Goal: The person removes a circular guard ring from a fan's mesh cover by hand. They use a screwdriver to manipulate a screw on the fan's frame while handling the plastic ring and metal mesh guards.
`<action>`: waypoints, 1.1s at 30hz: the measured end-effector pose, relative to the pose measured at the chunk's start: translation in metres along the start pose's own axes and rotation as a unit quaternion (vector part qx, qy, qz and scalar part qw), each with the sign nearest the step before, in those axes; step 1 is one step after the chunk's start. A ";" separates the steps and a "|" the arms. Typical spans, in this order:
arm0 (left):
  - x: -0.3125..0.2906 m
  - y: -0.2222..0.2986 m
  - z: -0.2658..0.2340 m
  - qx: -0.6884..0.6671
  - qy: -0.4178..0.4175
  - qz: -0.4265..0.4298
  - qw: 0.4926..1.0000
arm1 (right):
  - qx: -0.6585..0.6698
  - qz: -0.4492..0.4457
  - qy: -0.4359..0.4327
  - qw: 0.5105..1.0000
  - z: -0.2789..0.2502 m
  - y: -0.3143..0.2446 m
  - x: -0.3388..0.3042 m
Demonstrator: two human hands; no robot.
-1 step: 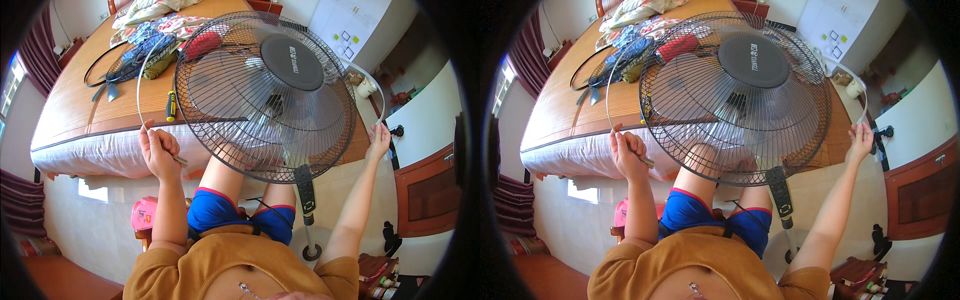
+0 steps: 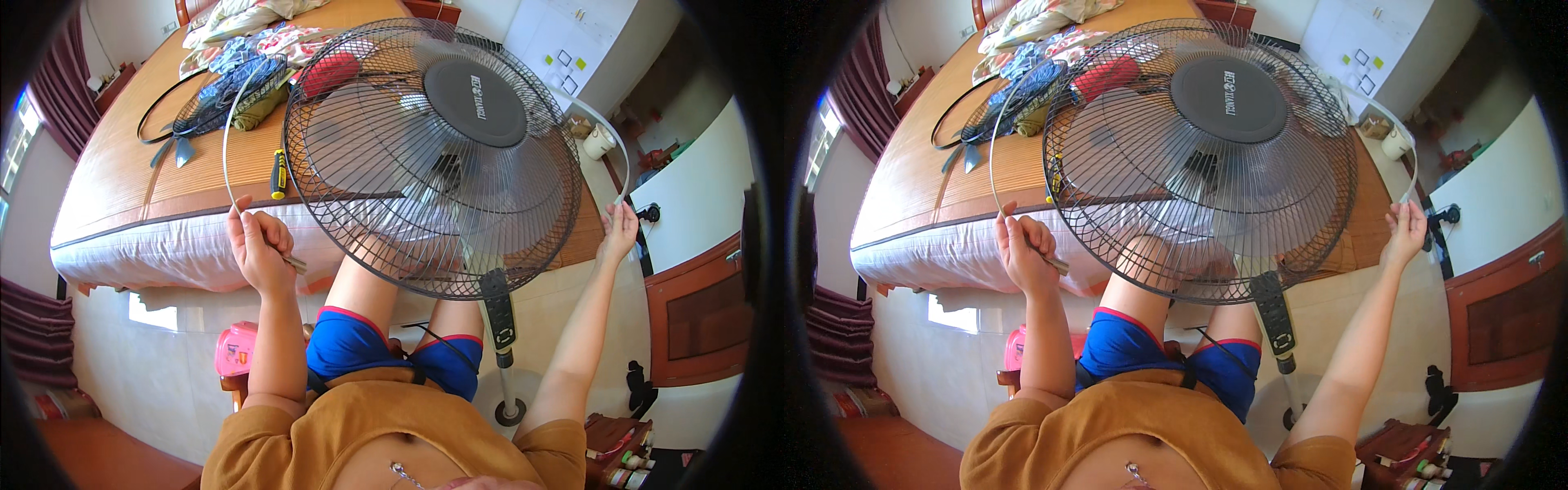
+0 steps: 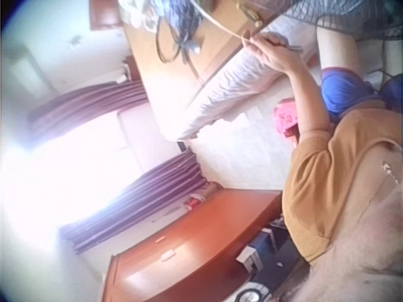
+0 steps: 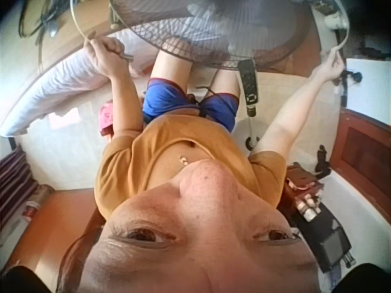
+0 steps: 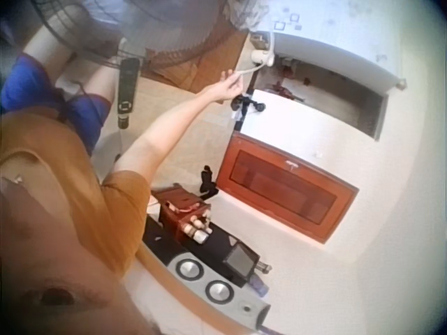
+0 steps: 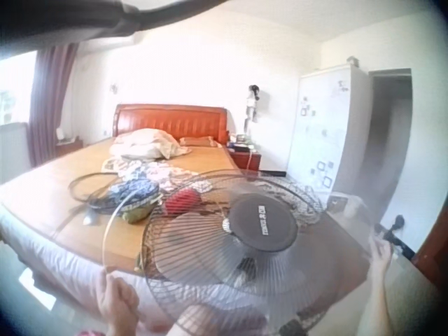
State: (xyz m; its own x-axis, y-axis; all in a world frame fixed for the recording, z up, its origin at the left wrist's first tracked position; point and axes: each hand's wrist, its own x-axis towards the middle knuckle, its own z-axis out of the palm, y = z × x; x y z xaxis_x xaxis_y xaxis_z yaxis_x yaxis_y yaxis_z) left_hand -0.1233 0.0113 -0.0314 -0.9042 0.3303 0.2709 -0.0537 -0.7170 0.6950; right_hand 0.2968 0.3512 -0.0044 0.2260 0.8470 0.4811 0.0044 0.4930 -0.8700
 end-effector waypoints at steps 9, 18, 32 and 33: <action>-0.010 0.003 0.003 -0.001 -0.001 -0.012 1.000 | 0.049 -0.022 0.023 0.998 -0.014 -0.005 -0.020; -0.019 0.001 -0.002 0.002 0.010 -0.013 1.000 | 0.058 -0.013 0.031 0.998 -0.040 0.009 -0.043; -0.037 -0.002 -0.010 0.010 0.001 -0.027 1.000 | 0.047 -0.015 0.043 0.998 -0.069 -0.004 -0.084; -0.039 -0.003 -0.011 0.005 0.000 -0.031 1.000 | 0.046 -0.015 0.043 0.998 -0.074 -0.003 -0.087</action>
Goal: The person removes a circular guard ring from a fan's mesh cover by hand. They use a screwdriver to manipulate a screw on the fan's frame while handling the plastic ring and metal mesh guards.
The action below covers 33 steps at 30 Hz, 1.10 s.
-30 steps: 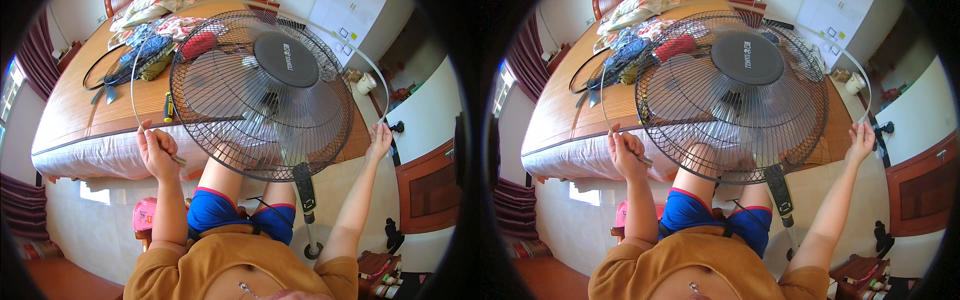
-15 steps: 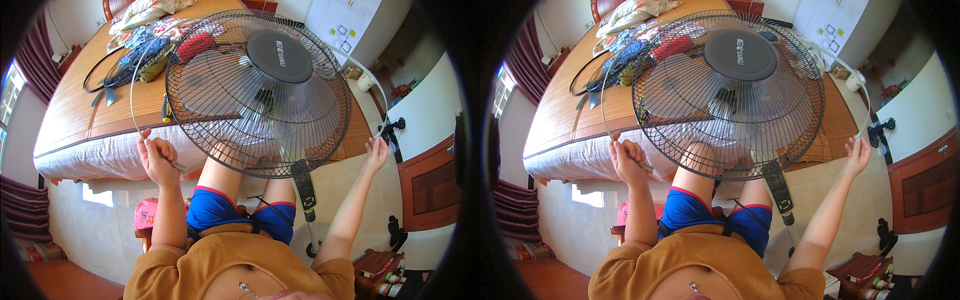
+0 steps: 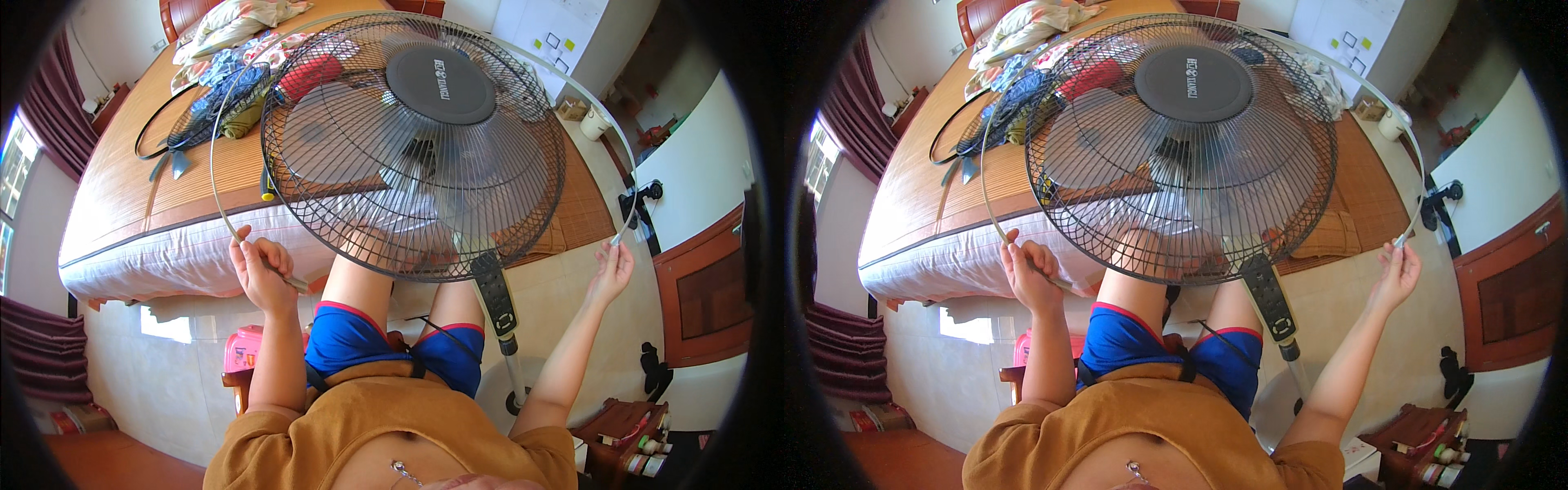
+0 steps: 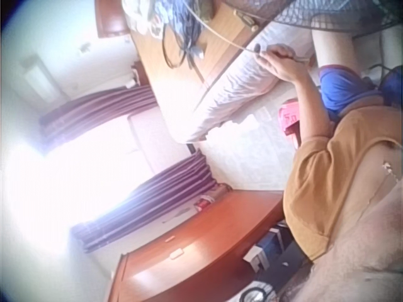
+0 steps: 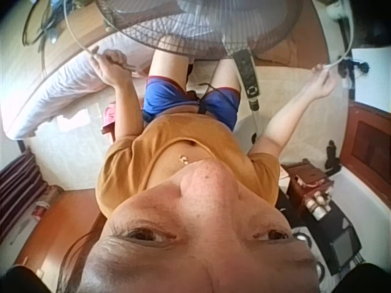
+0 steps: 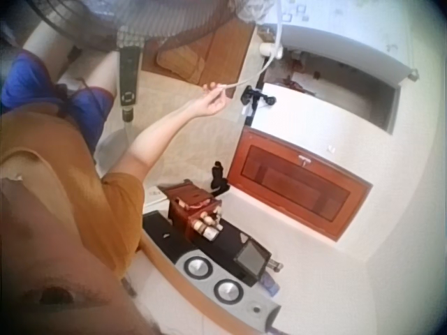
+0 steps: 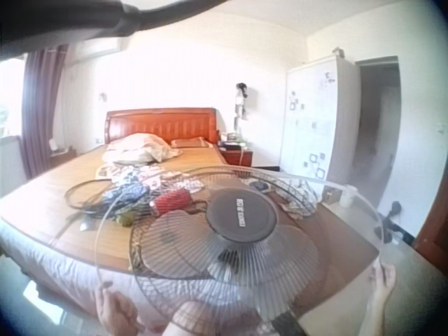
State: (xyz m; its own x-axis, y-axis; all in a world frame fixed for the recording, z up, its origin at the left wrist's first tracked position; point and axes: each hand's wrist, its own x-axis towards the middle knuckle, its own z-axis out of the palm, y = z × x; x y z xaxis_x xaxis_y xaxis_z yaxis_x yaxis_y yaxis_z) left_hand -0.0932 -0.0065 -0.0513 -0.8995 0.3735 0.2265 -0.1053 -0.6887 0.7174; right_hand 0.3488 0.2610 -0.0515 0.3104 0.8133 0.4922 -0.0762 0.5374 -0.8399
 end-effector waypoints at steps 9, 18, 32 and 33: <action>-0.018 -0.008 -0.011 -0.002 0.003 -0.054 0.999 | -0.026 0.000 -0.014 1.000 -0.028 -0.004 -0.041; -0.041 -0.017 -0.013 -0.020 -0.015 -0.122 0.992 | -0.002 0.030 -0.030 0.999 -0.020 -0.014 -0.089; -0.101 -0.019 0.031 -0.055 -0.151 -0.244 0.956 | 0.138 0.109 -0.131 0.976 0.026 -0.048 -0.183; -0.104 -0.018 0.035 -0.044 -0.154 -0.252 0.954 | 0.140 0.108 -0.139 0.974 0.029 -0.048 -0.188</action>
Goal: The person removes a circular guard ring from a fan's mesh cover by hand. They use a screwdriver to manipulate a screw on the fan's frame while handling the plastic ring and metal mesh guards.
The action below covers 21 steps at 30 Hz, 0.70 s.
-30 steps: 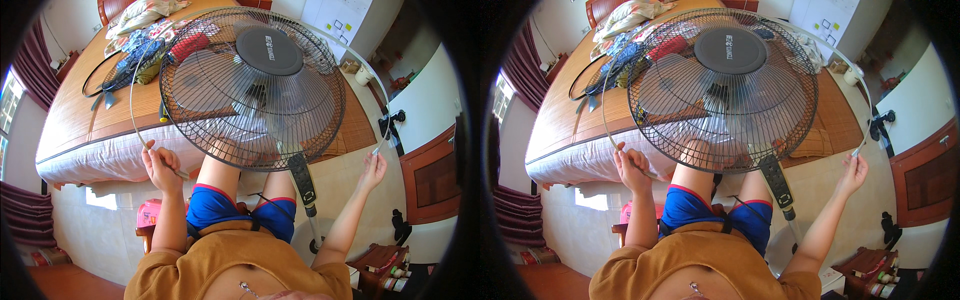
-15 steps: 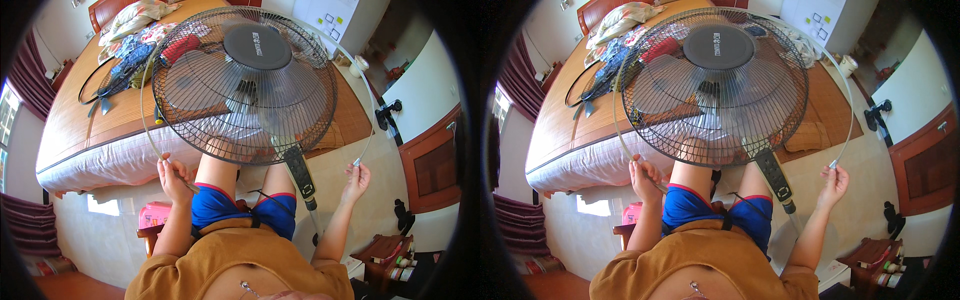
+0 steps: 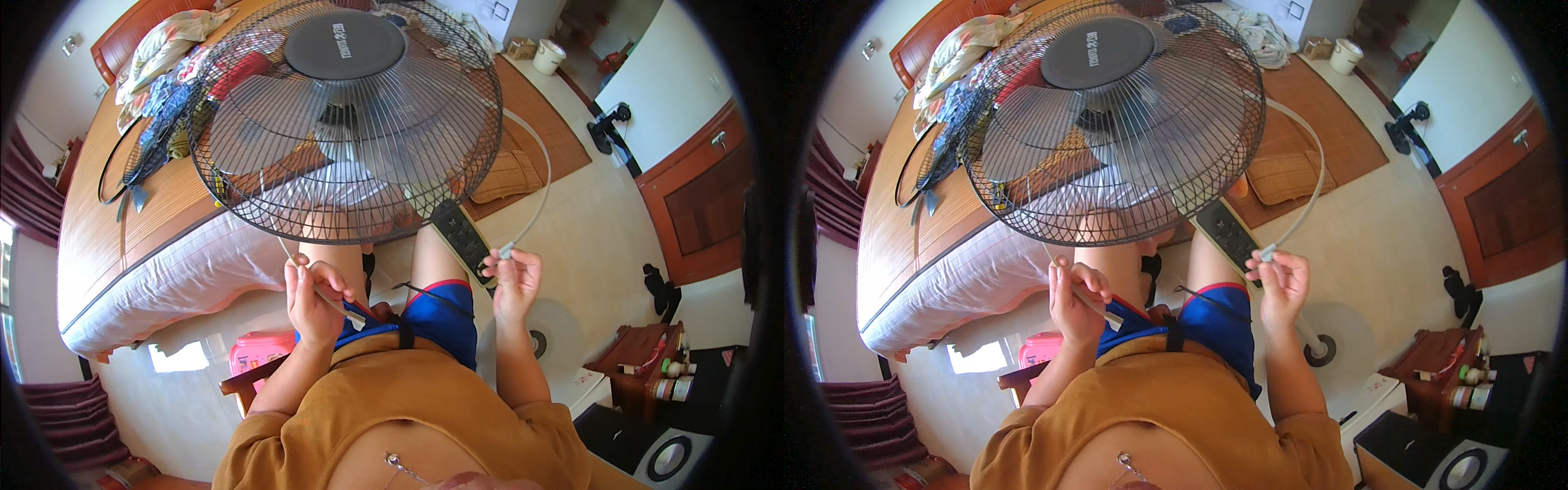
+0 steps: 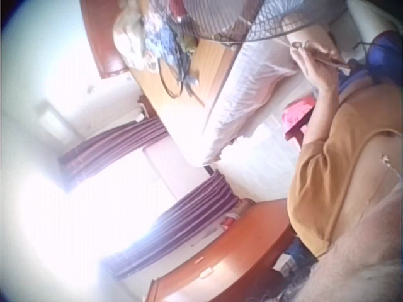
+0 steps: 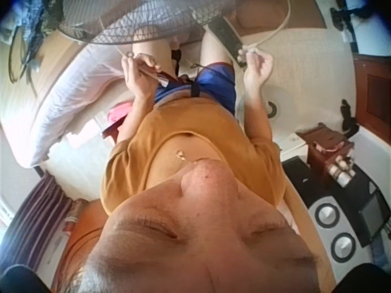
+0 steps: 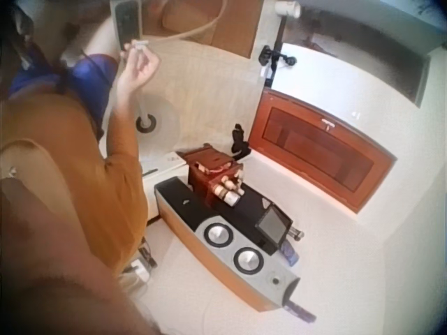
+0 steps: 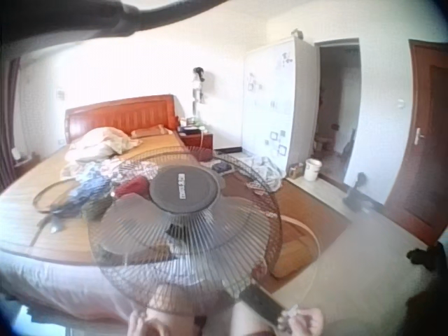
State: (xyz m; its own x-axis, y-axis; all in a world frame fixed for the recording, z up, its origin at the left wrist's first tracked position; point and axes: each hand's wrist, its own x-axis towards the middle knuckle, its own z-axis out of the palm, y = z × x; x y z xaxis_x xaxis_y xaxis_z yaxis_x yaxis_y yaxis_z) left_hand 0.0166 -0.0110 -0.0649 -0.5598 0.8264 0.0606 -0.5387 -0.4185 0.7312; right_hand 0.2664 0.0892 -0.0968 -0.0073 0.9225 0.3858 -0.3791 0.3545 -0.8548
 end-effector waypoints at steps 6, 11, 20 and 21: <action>0.008 -0.006 -0.003 0.022 -0.005 -0.017 1.000 | -0.018 0.063 0.055 0.996 0.015 0.002 0.006; 0.035 0.009 -0.058 0.002 0.103 0.045 0.994 | -0.049 0.153 0.036 0.986 -0.005 0.004 0.029; 0.078 0.039 -0.124 0.277 0.138 -0.068 0.949 | -0.193 0.213 -0.081 0.954 -0.053 0.030 0.065; 0.081 0.042 -0.123 0.293 0.140 -0.085 0.942 | -0.189 0.202 -0.063 0.959 -0.052 0.034 0.072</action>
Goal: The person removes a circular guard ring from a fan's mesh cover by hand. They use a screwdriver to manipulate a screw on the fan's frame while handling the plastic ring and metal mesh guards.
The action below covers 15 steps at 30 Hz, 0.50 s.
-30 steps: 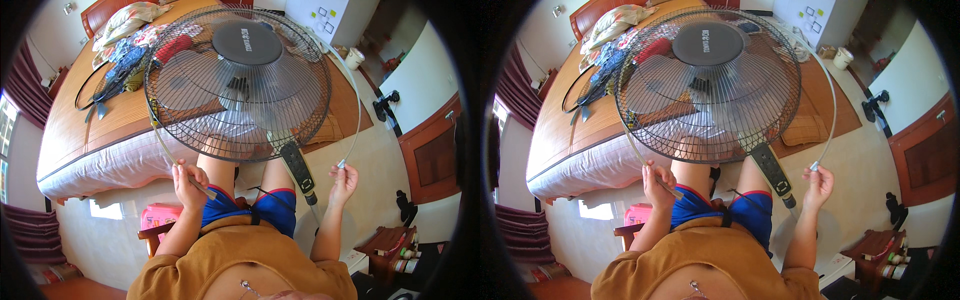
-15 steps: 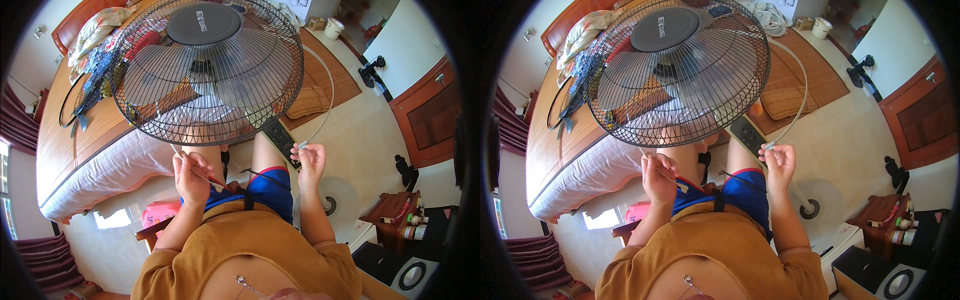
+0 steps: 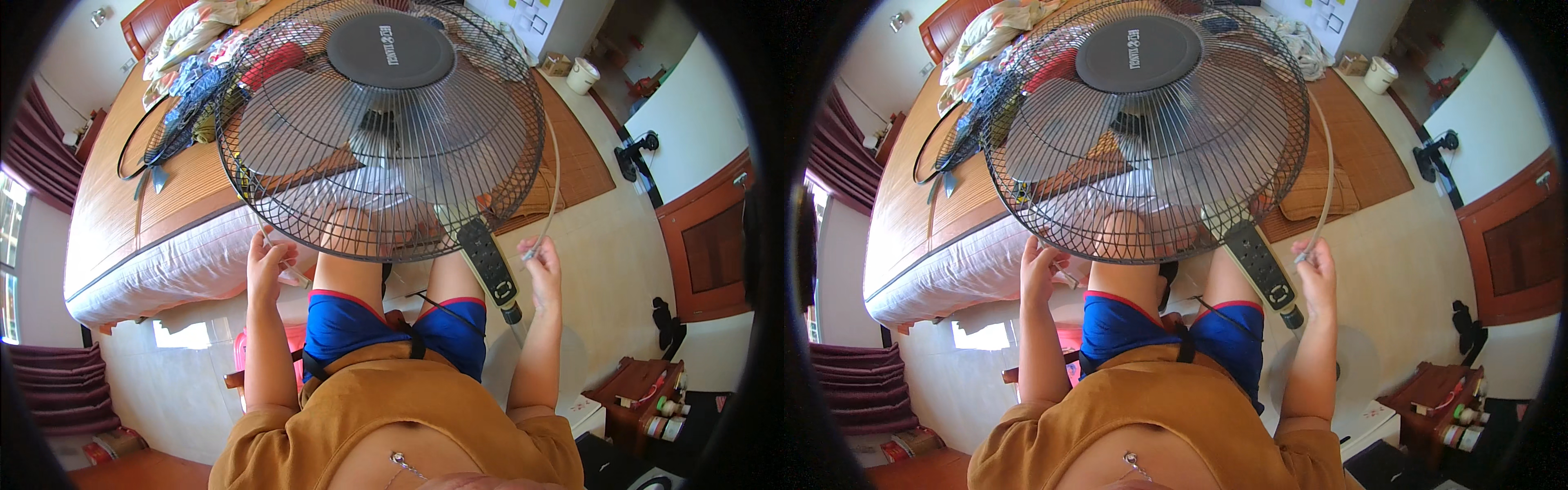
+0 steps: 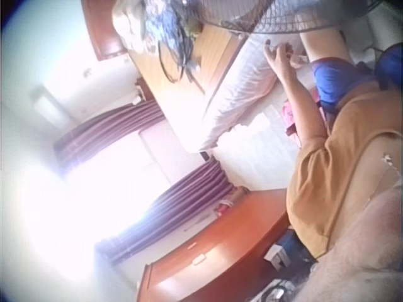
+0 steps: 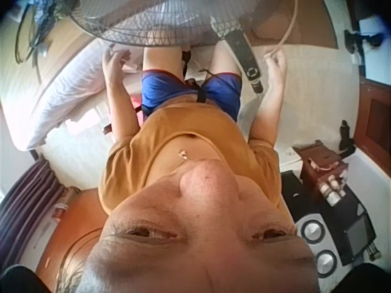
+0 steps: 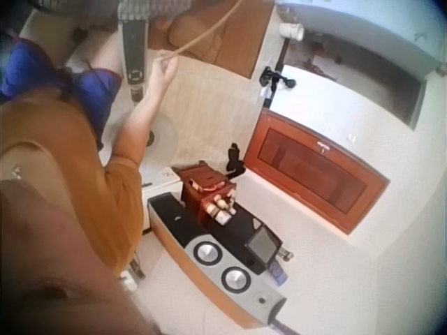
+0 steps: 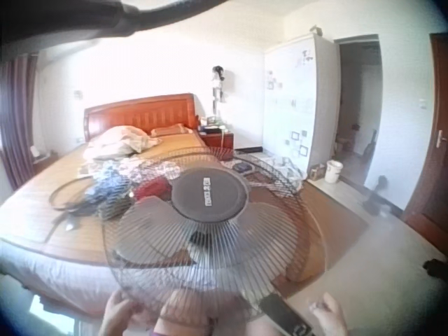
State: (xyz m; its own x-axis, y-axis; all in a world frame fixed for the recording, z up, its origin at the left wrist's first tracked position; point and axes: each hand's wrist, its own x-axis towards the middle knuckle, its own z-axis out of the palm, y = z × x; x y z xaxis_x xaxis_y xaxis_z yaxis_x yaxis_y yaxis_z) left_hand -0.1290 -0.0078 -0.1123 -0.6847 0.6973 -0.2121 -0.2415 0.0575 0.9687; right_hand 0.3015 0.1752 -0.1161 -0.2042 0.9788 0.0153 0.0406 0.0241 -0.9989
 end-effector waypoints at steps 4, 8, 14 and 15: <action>0.019 -0.013 -0.031 0.100 -0.001 -0.004 0.995 | 0.139 0.092 0.006 0.986 0.003 -0.022 0.029; 0.030 -0.019 -0.047 0.255 0.020 0.025 0.966 | 0.163 0.107 -0.064 0.979 -0.021 -0.008 0.073; 0.038 -0.010 -0.035 0.395 0.111 0.108 0.905 | 0.118 0.143 -0.041 0.982 0.003 -0.010 0.127; 0.040 -0.005 -0.030 0.457 0.137 0.145 0.867 | 0.211 0.205 -0.026 0.956 0.014 -0.019 0.138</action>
State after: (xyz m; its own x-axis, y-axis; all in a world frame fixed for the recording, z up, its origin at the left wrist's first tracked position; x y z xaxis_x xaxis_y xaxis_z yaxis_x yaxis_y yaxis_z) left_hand -0.1755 -0.0020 -0.1296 -0.7937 0.5880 0.1557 0.5275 0.5378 0.6577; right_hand 0.2593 0.3069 -0.0957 -0.3036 0.8771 -0.3722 -0.2680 -0.4535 -0.8500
